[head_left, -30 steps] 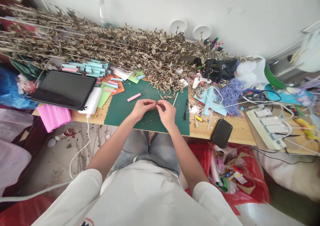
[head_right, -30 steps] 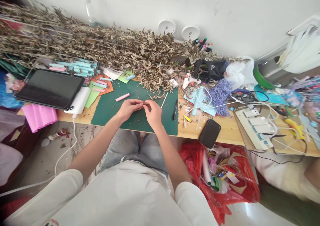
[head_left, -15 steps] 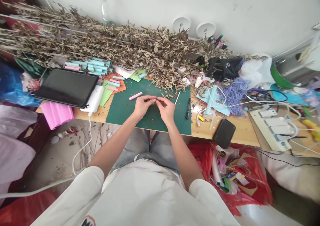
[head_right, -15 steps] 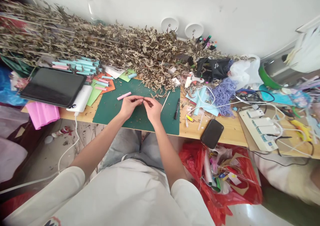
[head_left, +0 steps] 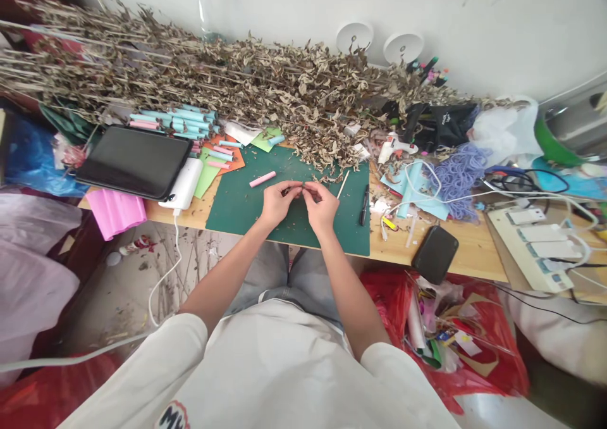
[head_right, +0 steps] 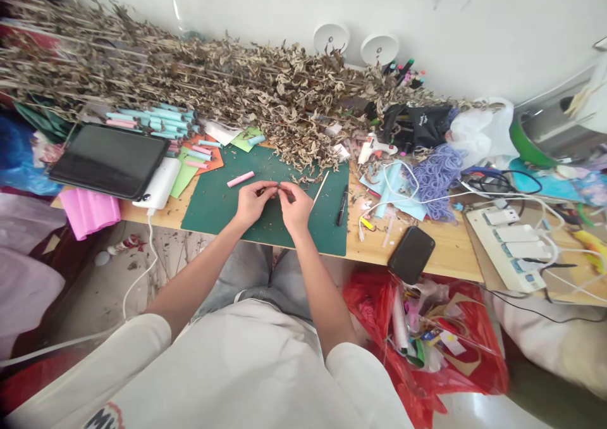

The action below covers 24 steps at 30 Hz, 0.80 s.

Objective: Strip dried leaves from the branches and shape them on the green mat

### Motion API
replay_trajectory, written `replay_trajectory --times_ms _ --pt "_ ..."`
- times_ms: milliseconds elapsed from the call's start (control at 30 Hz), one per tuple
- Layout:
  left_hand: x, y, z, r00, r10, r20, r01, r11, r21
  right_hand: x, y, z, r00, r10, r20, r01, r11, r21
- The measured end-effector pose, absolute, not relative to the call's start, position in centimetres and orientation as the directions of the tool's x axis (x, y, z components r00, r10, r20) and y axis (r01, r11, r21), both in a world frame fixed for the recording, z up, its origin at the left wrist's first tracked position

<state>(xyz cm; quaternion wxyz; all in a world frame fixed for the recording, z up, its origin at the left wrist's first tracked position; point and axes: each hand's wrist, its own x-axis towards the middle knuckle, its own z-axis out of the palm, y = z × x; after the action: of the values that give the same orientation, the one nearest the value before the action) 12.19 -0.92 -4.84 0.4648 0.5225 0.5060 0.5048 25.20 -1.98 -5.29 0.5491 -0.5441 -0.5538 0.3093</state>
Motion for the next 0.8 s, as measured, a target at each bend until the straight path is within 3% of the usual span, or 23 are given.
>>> replay_trajectory --times_ms 267,533,800 --pt "12.20 -1.02 -4.80 -0.030 0.995 0.095 0.187 -0.088 0.978 25.31 -2.34 -5.07 0.220 0.934 0.281 0.319 0.203 -0.926" --pt "12.41 -1.30 -4.23 -0.009 0.997 0.082 0.165 -0.079 0.983 25.50 -2.46 -4.56 0.149 0.925 0.350 0.403 0.267 -0.876" --pt "12.19 -1.39 -4.57 0.053 0.988 0.143 0.149 -0.150 0.977 25.25 -2.49 -4.89 0.243 0.932 0.270 0.228 0.215 -0.950"
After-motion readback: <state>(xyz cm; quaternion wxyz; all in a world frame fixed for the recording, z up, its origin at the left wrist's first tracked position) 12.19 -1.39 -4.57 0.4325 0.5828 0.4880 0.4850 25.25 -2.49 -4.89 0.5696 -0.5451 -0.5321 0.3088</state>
